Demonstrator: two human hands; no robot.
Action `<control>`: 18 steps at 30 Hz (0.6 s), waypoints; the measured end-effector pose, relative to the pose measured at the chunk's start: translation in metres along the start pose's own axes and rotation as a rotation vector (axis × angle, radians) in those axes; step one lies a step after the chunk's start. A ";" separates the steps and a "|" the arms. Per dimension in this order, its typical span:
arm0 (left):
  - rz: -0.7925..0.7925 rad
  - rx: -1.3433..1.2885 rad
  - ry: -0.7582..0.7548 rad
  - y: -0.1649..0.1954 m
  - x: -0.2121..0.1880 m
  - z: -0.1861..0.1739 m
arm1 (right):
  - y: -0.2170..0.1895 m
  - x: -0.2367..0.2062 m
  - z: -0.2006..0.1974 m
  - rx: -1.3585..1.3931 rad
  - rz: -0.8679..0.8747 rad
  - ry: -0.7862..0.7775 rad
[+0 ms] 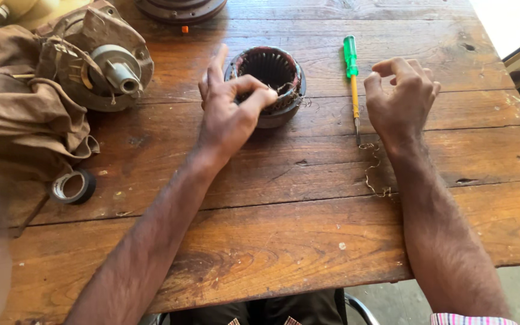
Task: The person removes old copper winding wire from an electric motor stator on a wooden workbench. They pull and untangle wire from the stator slots by hand, gather the loose wire, and use a screwdriver to pry wire out of the slots.
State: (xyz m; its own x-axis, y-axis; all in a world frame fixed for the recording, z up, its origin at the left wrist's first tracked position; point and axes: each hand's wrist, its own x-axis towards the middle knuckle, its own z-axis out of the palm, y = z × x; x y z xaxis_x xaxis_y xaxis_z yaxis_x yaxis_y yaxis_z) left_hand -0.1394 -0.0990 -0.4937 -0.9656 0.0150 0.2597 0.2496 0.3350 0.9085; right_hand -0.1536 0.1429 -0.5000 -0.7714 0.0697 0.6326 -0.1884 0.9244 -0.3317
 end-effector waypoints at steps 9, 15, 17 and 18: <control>-0.124 0.062 0.083 0.009 0.003 0.012 | 0.002 -0.001 -0.005 0.024 0.008 0.018; 0.111 0.158 0.170 0.003 -0.006 0.009 | -0.001 0.001 -0.001 0.020 0.002 0.005; 0.310 0.299 0.246 0.001 -0.009 0.009 | -0.001 0.001 0.000 0.014 0.007 -0.001; 0.409 0.369 0.285 0.000 -0.011 0.008 | 0.000 0.000 0.000 0.011 0.012 -0.005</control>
State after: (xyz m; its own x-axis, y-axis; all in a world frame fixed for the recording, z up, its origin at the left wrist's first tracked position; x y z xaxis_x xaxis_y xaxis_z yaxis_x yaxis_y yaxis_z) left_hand -0.1297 -0.0914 -0.4990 -0.7267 -0.0239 0.6865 0.5047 0.6594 0.5572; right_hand -0.1539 0.1423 -0.5000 -0.7765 0.0789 0.6251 -0.1858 0.9193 -0.3468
